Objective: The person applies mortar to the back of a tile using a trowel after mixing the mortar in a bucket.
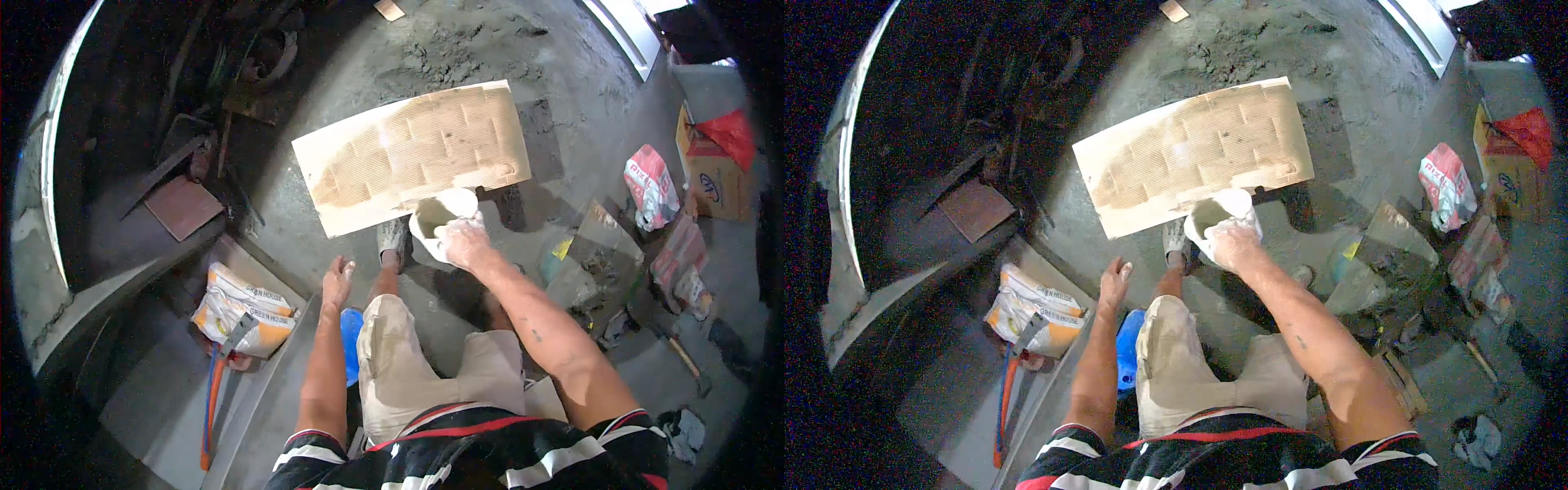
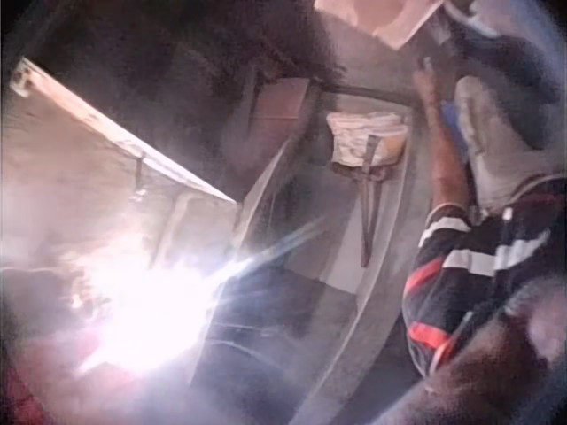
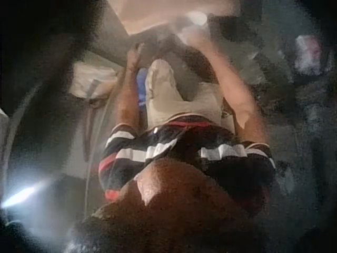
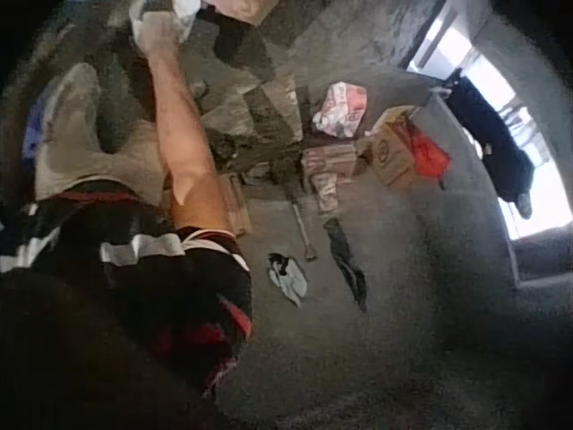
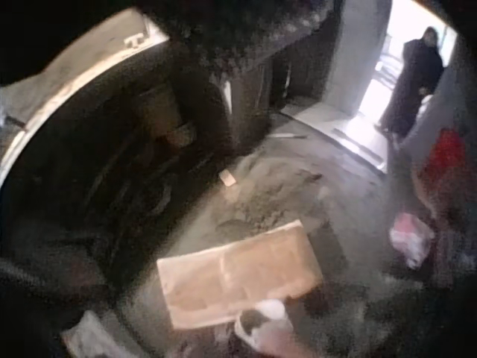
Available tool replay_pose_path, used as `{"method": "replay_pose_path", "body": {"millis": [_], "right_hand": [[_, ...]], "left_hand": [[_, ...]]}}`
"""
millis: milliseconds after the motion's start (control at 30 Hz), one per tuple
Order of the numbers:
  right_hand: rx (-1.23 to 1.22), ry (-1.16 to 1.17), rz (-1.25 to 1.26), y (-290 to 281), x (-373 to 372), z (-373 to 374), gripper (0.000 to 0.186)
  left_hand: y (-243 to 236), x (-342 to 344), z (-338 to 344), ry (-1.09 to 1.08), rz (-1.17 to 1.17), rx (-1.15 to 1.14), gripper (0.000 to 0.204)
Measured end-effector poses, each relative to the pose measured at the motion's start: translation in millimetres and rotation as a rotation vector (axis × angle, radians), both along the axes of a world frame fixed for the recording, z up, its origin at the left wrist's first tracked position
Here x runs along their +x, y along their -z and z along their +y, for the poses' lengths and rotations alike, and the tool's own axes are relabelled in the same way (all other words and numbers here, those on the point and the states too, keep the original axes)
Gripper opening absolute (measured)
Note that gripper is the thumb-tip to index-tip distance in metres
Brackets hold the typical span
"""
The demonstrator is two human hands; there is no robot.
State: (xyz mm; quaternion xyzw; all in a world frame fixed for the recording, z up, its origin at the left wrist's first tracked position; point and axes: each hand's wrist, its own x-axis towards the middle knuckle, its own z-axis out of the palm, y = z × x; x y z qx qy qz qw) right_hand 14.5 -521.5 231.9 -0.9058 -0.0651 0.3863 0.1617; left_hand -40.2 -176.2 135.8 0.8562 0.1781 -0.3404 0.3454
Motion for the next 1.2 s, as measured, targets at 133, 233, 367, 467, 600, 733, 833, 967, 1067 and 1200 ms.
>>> {"method": "replay_pose_path", "body": {"millis": [133, 233, 367, 467, 600, 733, 833, 967, 1067, 1200], "right_hand": [[-0.012, 0.049, 0.020, 12.8, 10.5, 1.9, 0.024], [-0.044, -0.036, 0.016, 16.5, 26.0, 8.8, 0.026], [0.037, -0.057, -0.006, 7.2, 73.9, 57.8, 0.029], [0.069, -0.122, -0.038, 8.5, 103.1, 74.5, 0.031], [0.096, 0.068, -0.016, 0.6, 125.3, 80.0, 0.030], [0.100, 0.212, -0.158, -19.0, 115.5, 42.6, 0.028], [0.030, 0.323, -0.420, -3.9, 74.1, -9.9, 0.024], [-0.050, 0.587, -0.730, 22.3, -5.7, -97.0, 0.022], [-0.087, 0.832, -0.647, 25.5, -73.6, -171.7, 0.023], [-0.219, 1.004, -0.469, 88.9, -144.8, -219.7, 0.024]], "left_hand": [[23.1, -28.0, 51.3, -0.005, -0.017, 0.037, 0.054], [22.5, -45.3, 49.1, 0.003, 0.024, 0.064, 0.055], [9.6, -61.1, 71.3, 0.014, 0.101, 0.157, 0.056], [10.3, -64.7, 73.3, 0.003, 0.129, 0.117, 0.057], [11.7, -68.5, 71.5, -0.034, 0.079, 0.134, 0.056], [10.0, -58.8, 68.2, -0.037, 0.082, 0.099, 0.058], [-1.0, -56.0, 37.7, -0.043, -0.001, 0.046, 0.057], [-19.1, -64.2, 13.1, -0.080, -0.105, 0.002, 0.059], [-38.3, -65.0, -18.2, -0.426, 0.133, -0.257, 0.070], [-33.8, -80.4, -20.2, -0.419, 0.134, -0.277, 0.066]]}}
